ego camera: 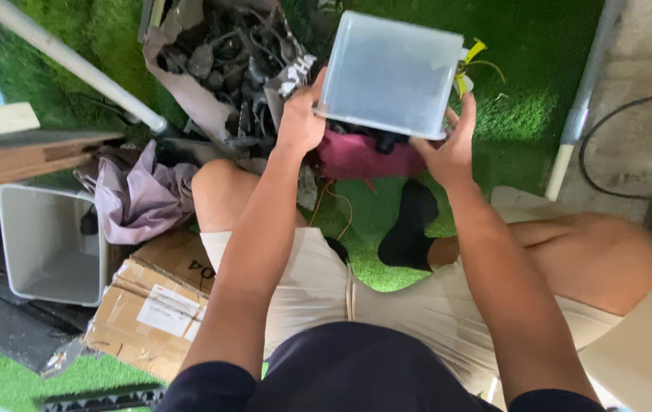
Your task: The person sorts through various black mechanical parts and components, transferring them between a plastic bin, a maroon bag, and a large brown paper bag.
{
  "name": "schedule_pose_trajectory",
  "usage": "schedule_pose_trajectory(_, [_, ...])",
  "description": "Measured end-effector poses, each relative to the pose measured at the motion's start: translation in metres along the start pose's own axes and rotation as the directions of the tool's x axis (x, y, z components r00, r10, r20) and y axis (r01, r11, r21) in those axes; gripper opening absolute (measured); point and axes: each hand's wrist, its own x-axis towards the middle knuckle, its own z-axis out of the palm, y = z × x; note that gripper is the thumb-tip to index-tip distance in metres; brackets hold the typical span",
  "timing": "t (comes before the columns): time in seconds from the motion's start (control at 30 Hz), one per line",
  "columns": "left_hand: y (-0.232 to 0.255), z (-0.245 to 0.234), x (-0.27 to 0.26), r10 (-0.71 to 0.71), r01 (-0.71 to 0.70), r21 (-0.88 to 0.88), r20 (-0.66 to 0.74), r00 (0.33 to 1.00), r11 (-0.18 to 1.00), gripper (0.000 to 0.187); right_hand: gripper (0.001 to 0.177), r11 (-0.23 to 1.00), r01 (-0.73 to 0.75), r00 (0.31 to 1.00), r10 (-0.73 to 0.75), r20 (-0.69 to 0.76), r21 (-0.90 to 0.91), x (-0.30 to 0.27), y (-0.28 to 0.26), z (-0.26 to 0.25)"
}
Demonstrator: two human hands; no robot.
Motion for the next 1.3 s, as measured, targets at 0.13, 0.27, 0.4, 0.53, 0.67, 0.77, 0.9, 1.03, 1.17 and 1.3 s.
schedule_pose_trajectory(0.13, [-0.007,0.007,-0.007,0.008,-0.009,-0.013,-0.062,0.998,1.000,0.052,0.099,0.926,-0.337,0.940,0.323,-0.107,-0.170,0.007,0.040,-0.004])
schedule_pose_trajectory(0.27, [0.000,0.014,-0.006,0.073,-0.087,-0.076,-0.165,0.984,0.993,0.049,0.086,0.718,-0.613,0.771,0.635,-0.049,-0.331,0.032,-0.038,-0.008])
schedule_pose_trajectory(0.4, [0.024,0.002,-0.001,0.012,-0.035,-0.079,-0.276,0.961,0.996,0.054,0.076,0.502,-0.681,0.650,0.750,-0.124,-0.533,0.056,-0.144,-0.054])
schedule_pose_trajectory(0.53, [0.060,-0.011,-0.004,0.130,-0.211,-0.153,-0.421,0.898,0.965,0.055,0.077,0.842,-0.532,0.846,0.533,-0.015,-0.095,0.055,-0.162,-0.056])
schedule_pose_trajectory(0.67, [0.087,-0.026,-0.011,0.187,-0.267,-0.085,-0.516,0.836,0.960,0.049,0.076,0.952,-0.243,0.969,0.248,-0.005,0.185,0.050,-0.152,-0.056])
schedule_pose_trajectory(0.77, [0.096,-0.035,-0.010,0.165,-0.253,-0.106,-0.514,0.842,0.962,0.047,0.062,0.929,-0.126,0.990,0.139,-0.012,0.347,0.043,-0.141,-0.056])
schedule_pose_trajectory(0.9, [0.094,-0.028,-0.011,0.059,-0.177,-0.167,-0.543,0.838,0.970,0.046,0.036,0.928,-0.119,0.984,0.158,-0.083,0.353,0.042,-0.119,-0.054])
schedule_pose_trajectory(1.03, [0.077,-0.016,-0.002,-0.079,-0.160,-0.423,-0.495,0.865,0.892,0.043,0.037,0.922,0.094,0.976,-0.010,-0.217,0.377,0.056,-0.114,-0.057])
schedule_pose_trajectory(1.17, [0.053,0.012,0.010,-0.378,0.102,-0.654,-0.297,0.877,0.750,0.036,0.037,0.978,-0.025,0.985,0.059,-0.162,0.206,0.047,-0.114,-0.050])
schedule_pose_trajectory(1.3, [0.039,-0.006,0.023,-0.493,0.135,-0.681,-0.364,0.790,0.720,0.034,0.038,0.997,-0.078,0.991,0.081,-0.104,0.027,0.053,-0.119,-0.047])
